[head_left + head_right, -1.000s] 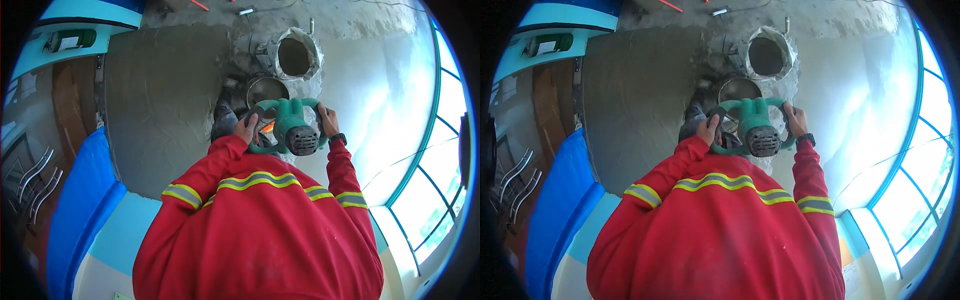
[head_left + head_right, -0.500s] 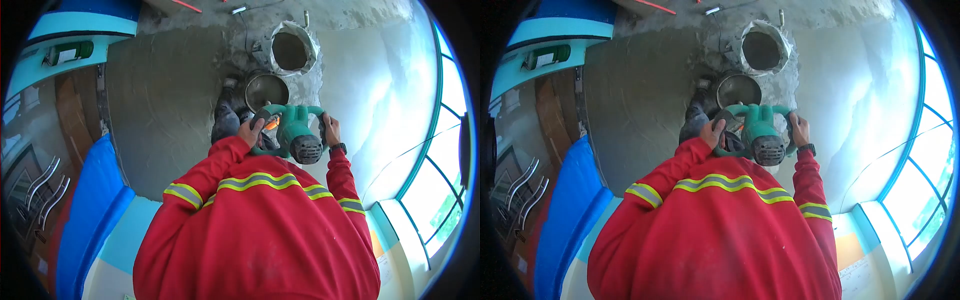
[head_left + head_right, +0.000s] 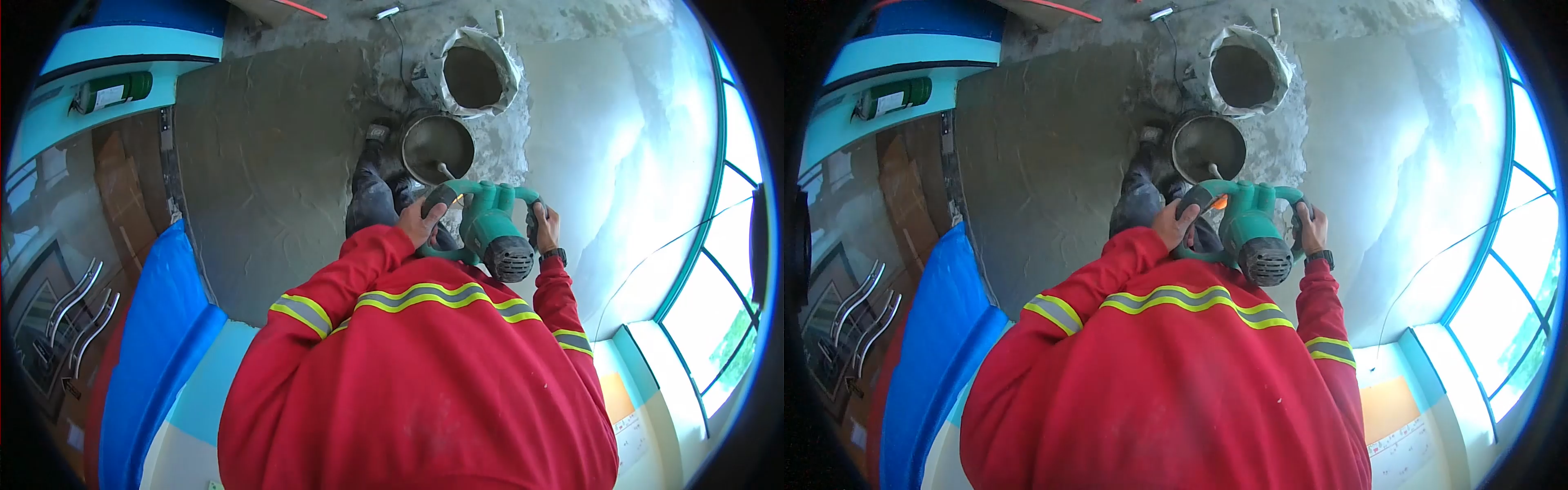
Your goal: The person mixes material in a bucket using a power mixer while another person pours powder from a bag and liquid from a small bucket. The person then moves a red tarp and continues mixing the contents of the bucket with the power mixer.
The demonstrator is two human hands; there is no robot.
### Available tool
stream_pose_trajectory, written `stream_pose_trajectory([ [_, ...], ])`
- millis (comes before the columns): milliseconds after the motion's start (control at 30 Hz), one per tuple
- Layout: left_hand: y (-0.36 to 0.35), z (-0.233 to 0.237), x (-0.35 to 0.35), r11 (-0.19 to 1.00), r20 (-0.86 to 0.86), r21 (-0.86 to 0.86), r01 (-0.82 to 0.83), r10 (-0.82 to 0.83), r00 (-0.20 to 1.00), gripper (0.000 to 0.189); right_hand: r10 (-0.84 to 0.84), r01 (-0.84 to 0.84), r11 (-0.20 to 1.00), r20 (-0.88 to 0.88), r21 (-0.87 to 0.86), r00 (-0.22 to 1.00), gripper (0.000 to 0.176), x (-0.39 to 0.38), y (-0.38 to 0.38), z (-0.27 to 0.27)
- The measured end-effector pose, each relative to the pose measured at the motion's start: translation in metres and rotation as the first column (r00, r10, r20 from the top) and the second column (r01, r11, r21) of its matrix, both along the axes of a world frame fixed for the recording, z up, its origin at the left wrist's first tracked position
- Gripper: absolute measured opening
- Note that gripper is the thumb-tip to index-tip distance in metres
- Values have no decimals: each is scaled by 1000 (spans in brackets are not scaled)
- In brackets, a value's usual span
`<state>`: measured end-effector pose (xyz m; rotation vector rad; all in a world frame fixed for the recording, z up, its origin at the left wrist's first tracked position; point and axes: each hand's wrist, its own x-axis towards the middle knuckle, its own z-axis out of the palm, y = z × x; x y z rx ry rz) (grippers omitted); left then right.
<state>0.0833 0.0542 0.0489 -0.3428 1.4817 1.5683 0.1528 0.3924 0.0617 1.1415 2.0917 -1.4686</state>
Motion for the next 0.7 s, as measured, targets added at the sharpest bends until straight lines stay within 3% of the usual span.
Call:
stream_pose_trajectory([
  [300, 7, -25, -1, 994, 50, 107, 17, -23, 998, 64, 2, 7, 994, -82, 108, 997, 55, 33, 11, -42],
  [533, 1, -21, -18, 983, 121, 182, -38, 16, 993, 56, -160, 162, 986, -34, 36, 986, 60, 35, -20, -14],
  [633, -2, -16, -33, 983, 139, 177, 42, -67, 988, 54, -155, 165, 977, -75, 138, 985, 58, 50, -26, -27],
  [700, -1, -13, -39, 986, 140, 145, 82, -102, 985, 53, -190, 194, 977, -53, 88, 980, 57, 57, -31, -28],
])
